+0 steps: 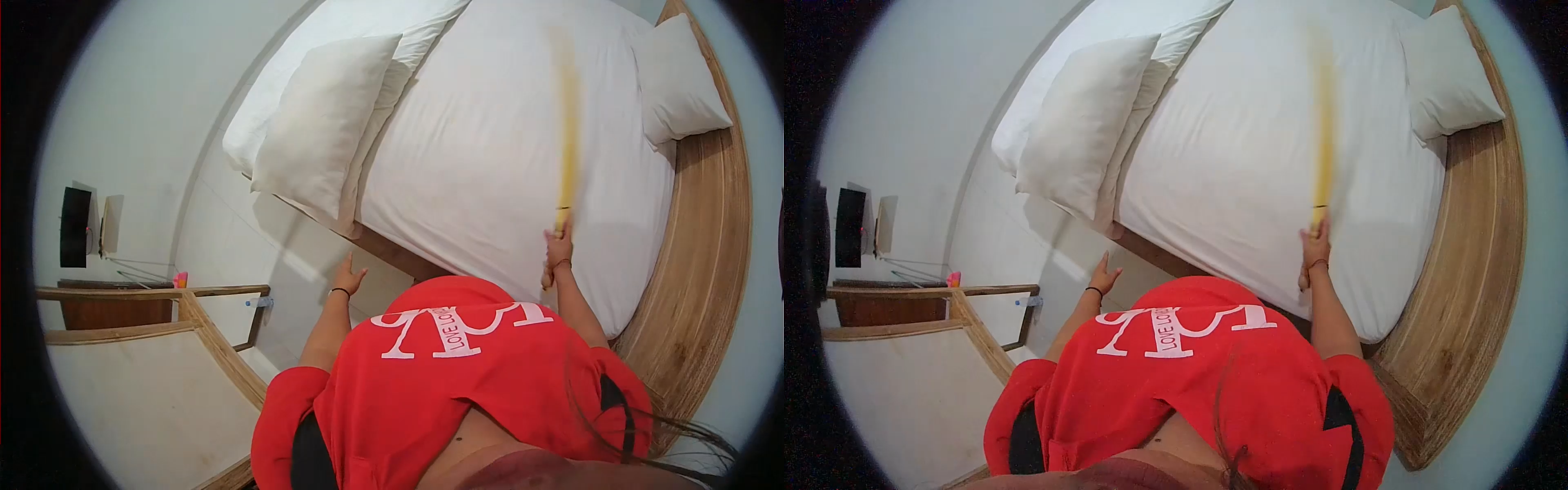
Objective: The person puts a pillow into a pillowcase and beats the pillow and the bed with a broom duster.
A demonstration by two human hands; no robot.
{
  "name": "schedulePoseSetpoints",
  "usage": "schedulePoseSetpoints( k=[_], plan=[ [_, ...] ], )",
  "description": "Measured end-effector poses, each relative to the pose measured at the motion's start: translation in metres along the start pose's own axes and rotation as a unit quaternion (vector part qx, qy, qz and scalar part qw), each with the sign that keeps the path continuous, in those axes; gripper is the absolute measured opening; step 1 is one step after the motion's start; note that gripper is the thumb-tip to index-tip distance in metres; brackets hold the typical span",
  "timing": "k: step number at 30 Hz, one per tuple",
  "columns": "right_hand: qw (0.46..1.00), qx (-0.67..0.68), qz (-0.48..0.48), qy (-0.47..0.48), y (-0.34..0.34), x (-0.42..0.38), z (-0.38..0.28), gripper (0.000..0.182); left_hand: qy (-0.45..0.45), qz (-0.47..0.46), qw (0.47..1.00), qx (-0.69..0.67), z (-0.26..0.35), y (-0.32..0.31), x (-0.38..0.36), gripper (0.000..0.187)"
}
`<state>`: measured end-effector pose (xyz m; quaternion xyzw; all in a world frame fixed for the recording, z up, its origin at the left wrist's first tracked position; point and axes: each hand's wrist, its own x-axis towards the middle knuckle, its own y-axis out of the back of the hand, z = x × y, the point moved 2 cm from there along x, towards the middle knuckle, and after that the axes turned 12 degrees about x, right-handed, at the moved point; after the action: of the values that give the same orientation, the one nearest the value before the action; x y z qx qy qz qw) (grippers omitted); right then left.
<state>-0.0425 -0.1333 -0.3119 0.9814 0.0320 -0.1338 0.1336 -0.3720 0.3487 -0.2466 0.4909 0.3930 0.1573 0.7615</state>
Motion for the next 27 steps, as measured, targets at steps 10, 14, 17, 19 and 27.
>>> schedulePoseSetpoints(
  k=[10,14,17,19,27],
  plan=[
    [0.808,-0.322,-0.489,0.062,0.014,-0.102,-0.034,0.054,0.002,-0.008,1.0,0.004,0.005,-0.001,0.01,0.08],
    [0.993,-0.04,-0.109,-0.005,0.023,-0.054,-0.005,0.058,-0.01,0.027,0.999,0.013,0.02,0.013,0.001,0.083],
    [1.0,-0.003,0.017,0.023,0.008,-0.044,-0.023,0.055,-0.016,0.053,0.998,0.014,0.021,0.009,0.005,0.084],
    [0.959,-0.238,-0.151,0.009,-0.014,-0.044,0.033,0.054,-0.051,0.06,0.997,-0.006,0.015,0.001,0.016,0.083],
    [0.956,-0.213,-0.188,0.067,-0.002,-0.049,-0.014,0.061,0.02,0.061,0.998,0.011,0.025,0.025,0.014,0.082]
  ],
)
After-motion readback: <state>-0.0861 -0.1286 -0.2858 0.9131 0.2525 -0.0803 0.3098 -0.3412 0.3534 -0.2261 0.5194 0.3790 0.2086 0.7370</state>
